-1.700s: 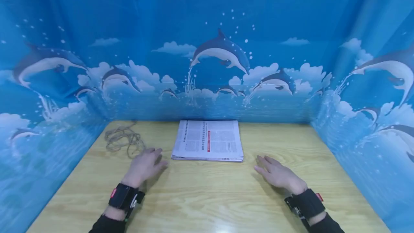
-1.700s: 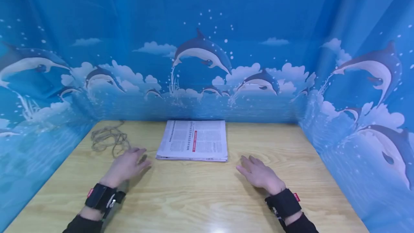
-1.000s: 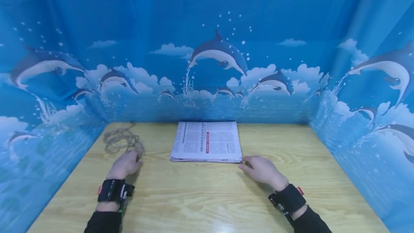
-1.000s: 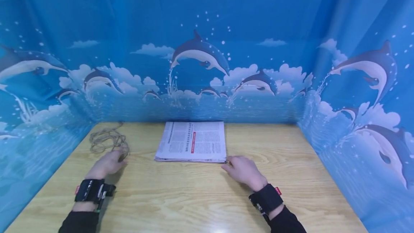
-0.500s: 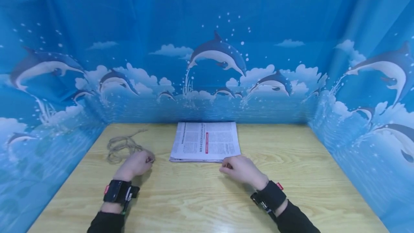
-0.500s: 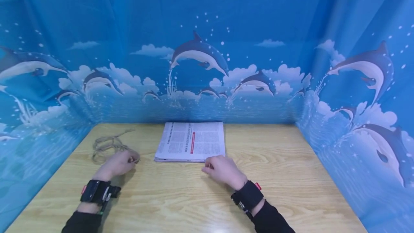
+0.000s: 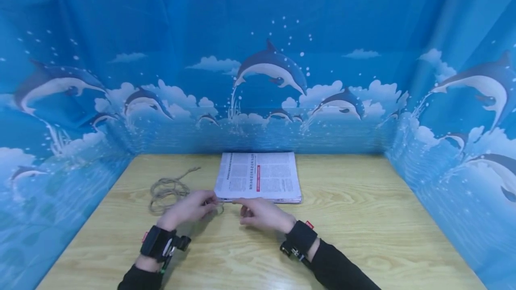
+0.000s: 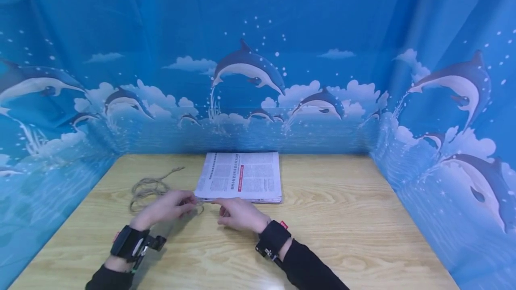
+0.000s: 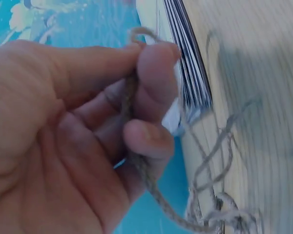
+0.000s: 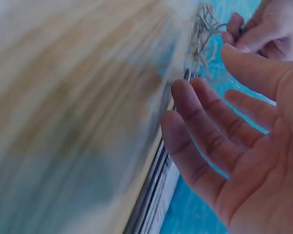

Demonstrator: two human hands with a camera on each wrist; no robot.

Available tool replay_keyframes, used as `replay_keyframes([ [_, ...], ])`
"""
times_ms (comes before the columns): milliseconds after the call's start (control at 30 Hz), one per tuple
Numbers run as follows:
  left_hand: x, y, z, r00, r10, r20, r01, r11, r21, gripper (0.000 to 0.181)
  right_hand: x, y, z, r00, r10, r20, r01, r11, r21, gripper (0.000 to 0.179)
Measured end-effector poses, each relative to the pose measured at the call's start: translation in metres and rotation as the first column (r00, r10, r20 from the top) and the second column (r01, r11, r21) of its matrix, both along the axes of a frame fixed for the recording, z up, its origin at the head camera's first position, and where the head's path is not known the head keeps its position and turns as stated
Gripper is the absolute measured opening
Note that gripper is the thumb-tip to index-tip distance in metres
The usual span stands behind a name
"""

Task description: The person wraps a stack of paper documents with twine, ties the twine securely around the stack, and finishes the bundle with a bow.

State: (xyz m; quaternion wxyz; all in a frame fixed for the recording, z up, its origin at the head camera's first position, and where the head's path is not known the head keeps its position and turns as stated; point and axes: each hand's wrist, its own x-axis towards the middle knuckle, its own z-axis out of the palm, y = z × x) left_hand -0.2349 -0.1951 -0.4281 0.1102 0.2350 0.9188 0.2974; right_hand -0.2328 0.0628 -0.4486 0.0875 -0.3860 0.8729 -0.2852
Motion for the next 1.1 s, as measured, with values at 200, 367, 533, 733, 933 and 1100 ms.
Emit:
replay_keyframes([
  [200, 0.004, 0.011, 0.003, 0.996, -0.086, -0.033, 0.089, 0.992, 0.095, 0.008, -0.007, -0.018, -0.007, 0.999, -0.025, 0.030, 0.027, 0.999, -0.040, 0.063],
  [367, 0.004, 0.016, 0.003, 0.991, -0.112, -0.071, 0.118, 0.989, 0.093, 0.007, -0.011, -0.023, -0.011, 0.999, -0.035, 0.021, 0.037, 0.995, -0.088, 0.033],
  [533, 0.001, 0.011, 0.004, 0.993, -0.067, -0.093, 0.074, 0.995, 0.067, 0.013, -0.014, -0.011, -0.008, 0.994, -0.111, -0.004, 0.110, 0.989, -0.103, 0.025],
  [733, -0.005, -0.010, 0.005, 0.987, 0.057, -0.147, -0.049, 0.997, 0.061, 0.022, -0.023, 0.024, 0.003, 0.986, -0.142, 0.084, 0.161, 0.942, -0.295, 0.036],
  [933, -0.011, -0.028, 0.005, 0.981, 0.142, -0.129, -0.131, 0.987, 0.089, 0.026, -0.035, 0.056, 0.012, 0.937, -0.241, 0.255, 0.336, 0.825, -0.455, 0.041],
  [1100, -0.011, -0.041, 0.005, 0.968, 0.203, -0.144, -0.190, 0.977, 0.099, 0.039, -0.038, 0.078, 0.018, 0.902, -0.242, 0.357, 0.421, 0.680, -0.601, 0.048],
])
